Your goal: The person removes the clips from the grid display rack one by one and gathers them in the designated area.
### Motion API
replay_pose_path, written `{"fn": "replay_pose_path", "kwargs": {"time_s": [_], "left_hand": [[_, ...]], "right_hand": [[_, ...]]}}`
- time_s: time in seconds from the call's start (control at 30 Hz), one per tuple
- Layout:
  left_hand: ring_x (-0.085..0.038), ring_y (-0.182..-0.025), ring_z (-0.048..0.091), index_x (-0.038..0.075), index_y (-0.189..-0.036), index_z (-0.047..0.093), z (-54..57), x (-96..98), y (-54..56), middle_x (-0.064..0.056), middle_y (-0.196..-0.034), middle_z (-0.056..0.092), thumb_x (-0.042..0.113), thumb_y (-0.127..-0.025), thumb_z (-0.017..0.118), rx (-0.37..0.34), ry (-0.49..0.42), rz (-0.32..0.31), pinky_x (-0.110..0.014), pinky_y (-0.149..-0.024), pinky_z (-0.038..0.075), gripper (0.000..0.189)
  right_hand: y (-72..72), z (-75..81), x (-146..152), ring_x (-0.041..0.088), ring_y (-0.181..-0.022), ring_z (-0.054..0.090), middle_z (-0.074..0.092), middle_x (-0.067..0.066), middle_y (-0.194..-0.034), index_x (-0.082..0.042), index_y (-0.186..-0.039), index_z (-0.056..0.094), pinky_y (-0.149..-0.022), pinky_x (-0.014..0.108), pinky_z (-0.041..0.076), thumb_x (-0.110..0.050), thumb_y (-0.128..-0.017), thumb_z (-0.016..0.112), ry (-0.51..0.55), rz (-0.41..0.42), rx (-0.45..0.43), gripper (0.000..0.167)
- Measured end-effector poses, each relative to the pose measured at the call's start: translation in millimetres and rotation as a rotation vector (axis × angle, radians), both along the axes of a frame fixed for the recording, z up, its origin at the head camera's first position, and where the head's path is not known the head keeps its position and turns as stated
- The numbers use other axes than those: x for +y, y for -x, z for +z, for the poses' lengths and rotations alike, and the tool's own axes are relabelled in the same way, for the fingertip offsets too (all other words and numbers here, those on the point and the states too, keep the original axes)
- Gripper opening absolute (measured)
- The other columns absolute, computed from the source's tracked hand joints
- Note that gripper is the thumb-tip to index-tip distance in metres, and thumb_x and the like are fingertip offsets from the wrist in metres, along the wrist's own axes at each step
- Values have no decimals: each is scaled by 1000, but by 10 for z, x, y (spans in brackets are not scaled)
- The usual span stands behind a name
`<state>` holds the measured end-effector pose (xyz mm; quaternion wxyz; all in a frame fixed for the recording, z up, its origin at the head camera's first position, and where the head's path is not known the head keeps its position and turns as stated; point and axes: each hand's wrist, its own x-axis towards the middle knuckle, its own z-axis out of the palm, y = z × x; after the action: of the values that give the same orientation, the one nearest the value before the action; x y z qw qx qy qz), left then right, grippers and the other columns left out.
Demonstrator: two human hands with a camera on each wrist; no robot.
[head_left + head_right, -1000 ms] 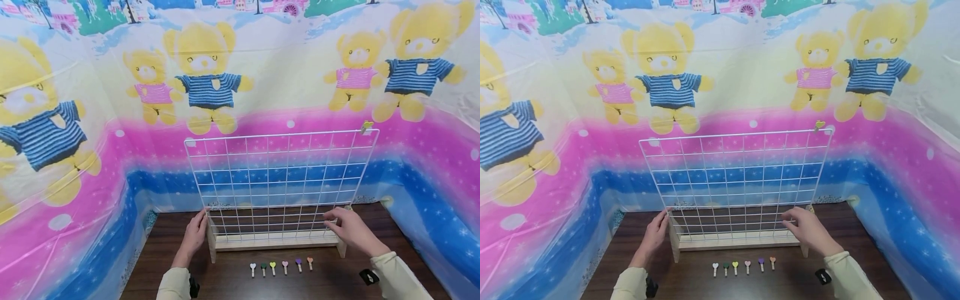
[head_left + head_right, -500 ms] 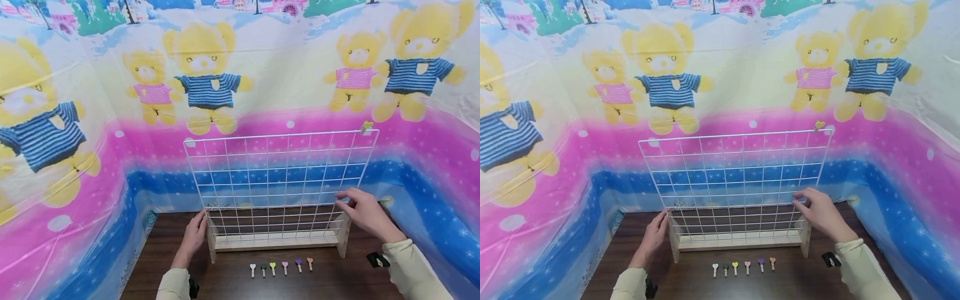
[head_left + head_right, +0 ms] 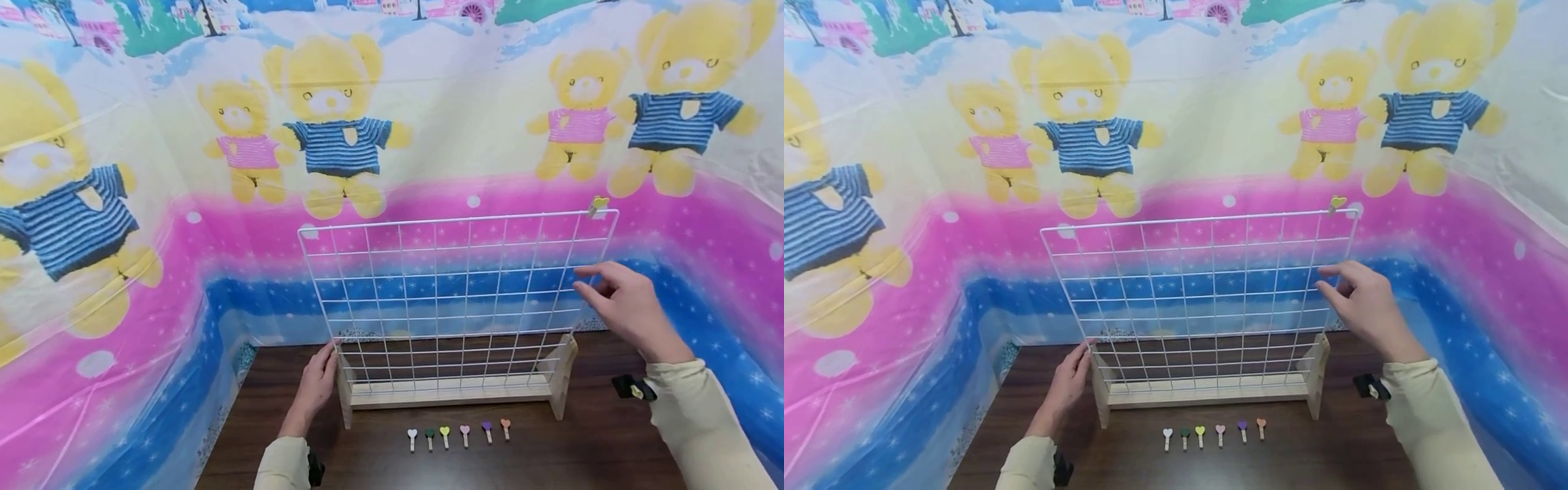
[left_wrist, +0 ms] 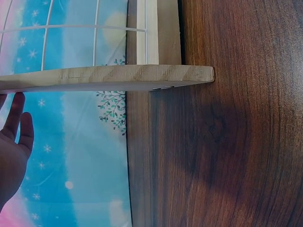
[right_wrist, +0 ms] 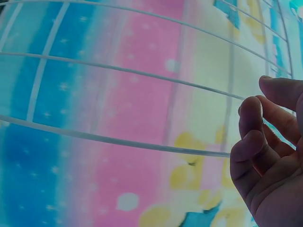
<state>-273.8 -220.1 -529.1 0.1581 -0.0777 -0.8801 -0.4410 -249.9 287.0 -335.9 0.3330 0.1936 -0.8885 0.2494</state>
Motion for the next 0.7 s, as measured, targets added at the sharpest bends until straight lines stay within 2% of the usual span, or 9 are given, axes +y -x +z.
{"fn": "replay_pose_path", "kwargs": {"time_s": [0.3,0.43,0.57,0.7], "left_hand": [[-31,-110,49,11,-138,50,-16,-5,18,-15,-128,54,24,-103,40,-6,6,-10,-52,-86,41,38],[-32,-113,49,11,-137,51,-19,-14,20,-16,-130,53,23,-103,41,10,-4,-10,-54,-88,40,37],[-33,-111,50,12,-136,52,-11,-19,20,-16,-128,55,21,-103,42,31,-5,-10,-54,-88,40,36],[-32,-110,50,11,-136,52,-7,-15,24,-16,-128,55,20,-103,42,26,-2,-6,-54,-88,41,35]], "right_hand": [[-23,352,47,-2,-55,48,59,4,-77,-6,-112,69,-50,13,36,-6,-83,72,116,-22,91,29],[9,494,69,-6,-55,48,57,-3,-79,-7,-113,69,-51,11,37,-11,-85,71,188,-46,116,28],[48,621,69,-7,-56,51,55,-12,-84,-8,-117,67,-50,10,38,-18,-88,69,269,-84,72,31],[85,711,60,-6,-58,54,56,-10,-90,-10,-124,63,-51,11,41,-24,-90,66,328,-115,-2,37]]}}
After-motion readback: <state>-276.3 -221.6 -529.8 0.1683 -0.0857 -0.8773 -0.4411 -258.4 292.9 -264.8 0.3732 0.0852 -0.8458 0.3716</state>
